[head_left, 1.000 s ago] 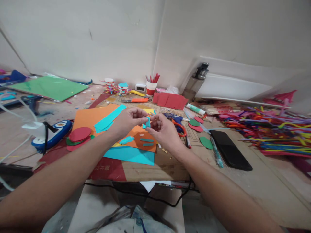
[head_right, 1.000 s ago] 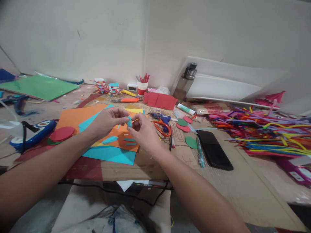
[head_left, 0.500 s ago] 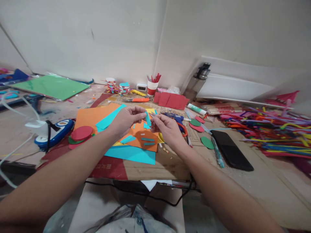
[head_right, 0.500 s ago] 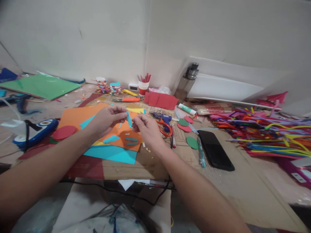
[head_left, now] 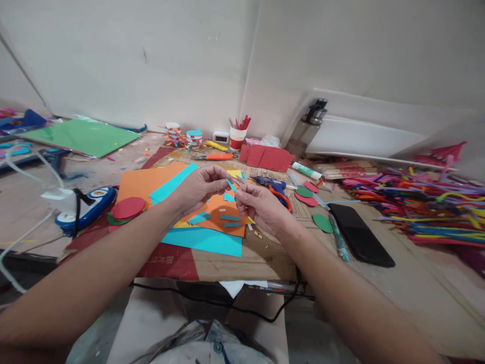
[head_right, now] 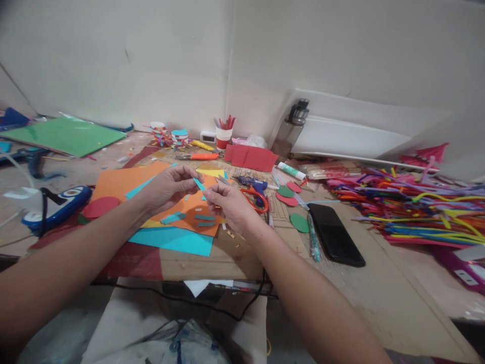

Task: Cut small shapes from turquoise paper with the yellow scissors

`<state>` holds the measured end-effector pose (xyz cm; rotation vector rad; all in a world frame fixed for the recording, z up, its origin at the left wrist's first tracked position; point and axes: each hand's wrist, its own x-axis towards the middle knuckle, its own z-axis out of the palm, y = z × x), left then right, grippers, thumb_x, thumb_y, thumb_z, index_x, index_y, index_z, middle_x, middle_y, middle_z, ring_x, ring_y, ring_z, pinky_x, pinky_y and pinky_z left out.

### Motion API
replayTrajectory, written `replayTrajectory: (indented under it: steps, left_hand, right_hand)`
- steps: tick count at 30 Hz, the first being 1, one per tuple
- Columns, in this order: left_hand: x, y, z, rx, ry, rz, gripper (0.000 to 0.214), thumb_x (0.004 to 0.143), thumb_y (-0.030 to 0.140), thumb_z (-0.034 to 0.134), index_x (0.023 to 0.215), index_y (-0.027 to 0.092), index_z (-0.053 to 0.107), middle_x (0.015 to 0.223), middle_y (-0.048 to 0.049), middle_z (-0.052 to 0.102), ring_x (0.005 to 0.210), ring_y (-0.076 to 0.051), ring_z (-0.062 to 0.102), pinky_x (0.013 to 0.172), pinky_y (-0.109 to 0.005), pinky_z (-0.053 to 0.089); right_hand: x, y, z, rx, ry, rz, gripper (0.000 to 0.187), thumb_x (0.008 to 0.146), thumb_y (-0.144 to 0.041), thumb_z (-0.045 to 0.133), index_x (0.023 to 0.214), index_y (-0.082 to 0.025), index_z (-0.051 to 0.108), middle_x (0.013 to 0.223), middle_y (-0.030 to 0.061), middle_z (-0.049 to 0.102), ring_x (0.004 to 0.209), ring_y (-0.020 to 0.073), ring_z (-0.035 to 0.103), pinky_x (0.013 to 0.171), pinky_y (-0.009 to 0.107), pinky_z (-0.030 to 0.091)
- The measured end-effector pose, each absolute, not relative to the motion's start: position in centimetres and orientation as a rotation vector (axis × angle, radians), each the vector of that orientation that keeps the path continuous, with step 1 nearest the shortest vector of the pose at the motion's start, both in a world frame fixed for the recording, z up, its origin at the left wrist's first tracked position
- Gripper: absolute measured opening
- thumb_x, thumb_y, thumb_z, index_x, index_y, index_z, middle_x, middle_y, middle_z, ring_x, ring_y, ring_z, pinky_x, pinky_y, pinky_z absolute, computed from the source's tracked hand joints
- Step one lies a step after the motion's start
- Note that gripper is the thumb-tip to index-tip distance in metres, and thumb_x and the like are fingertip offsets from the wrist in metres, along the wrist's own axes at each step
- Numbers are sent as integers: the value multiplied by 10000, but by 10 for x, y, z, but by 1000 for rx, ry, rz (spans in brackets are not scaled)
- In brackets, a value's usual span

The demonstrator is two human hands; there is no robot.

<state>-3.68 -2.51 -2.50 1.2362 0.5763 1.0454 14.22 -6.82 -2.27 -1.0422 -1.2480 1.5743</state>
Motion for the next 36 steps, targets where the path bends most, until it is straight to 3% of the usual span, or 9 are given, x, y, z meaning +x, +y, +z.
replayTrajectory:
  steps: [6, 11, 16, 25, 30, 36]
  left_hand:
    - [-37, -28, -23, 1130, 588, 976, 241, 709, 221, 744, 926, 146, 670, 763, -39, 690, 684, -121, 634, 638, -243, 461]
    - [-37, -30, -23, 1210, 617, 969, 227, 786, 350, 679, 832, 129, 660, 728, -62, 693, 664, -142, 648, 596, -245, 447]
    - [-35, -30, -25, 1377, 734, 1022, 246, 760, 371, 712, 769, 130, 665, 702, -62, 706, 611, -123, 623, 599, -250, 455]
    - [-35, -31, -21, 1401, 773, 1046, 211, 737, 332, 725, 783, 129, 687, 705, -62, 720, 635, -140, 650, 604, -257, 472]
    - [-36, -29, -19, 1207, 802, 1044, 199, 692, 293, 748, 699, 116, 660, 640, -63, 695, 577, -124, 631, 558, -235, 448]
    - [-36, -29, -18, 1223, 801, 1023, 192, 699, 283, 742, 681, 110, 660, 642, -64, 698, 569, -110, 624, 551, -217, 442]
  right_hand:
    - [144, -65, -27, -1061, -1270, 1406, 359, 651, -450, 770, 690, -177, 539, 586, -49, 505, 527, 69, 425, 512, 215, 331]
    - [145, -63, -31, -1153, -1402, 1164, 332, 703, -464, 717, 676, -192, 528, 589, -31, 522, 538, 92, 448, 529, 236, 373]
    - [145, -62, -33, -1221, -1492, 1009, 325, 728, -474, 694, 674, -202, 523, 611, -22, 505, 540, 105, 436, 513, 253, 378]
    - [144, -64, -30, -1242, -1476, 998, 332, 722, -472, 710, 660, -191, 544, 586, -26, 512, 529, 98, 441, 504, 242, 356]
    - [148, -61, -30, -1109, -1352, 1229, 428, 818, -590, 562, 731, -172, 586, 662, 5, 568, 557, 94, 503, 521, 230, 387]
    - [147, -62, -30, -1150, -1443, 1119, 399, 807, -562, 590, 740, -169, 570, 667, -6, 557, 572, 92, 501, 551, 228, 407]
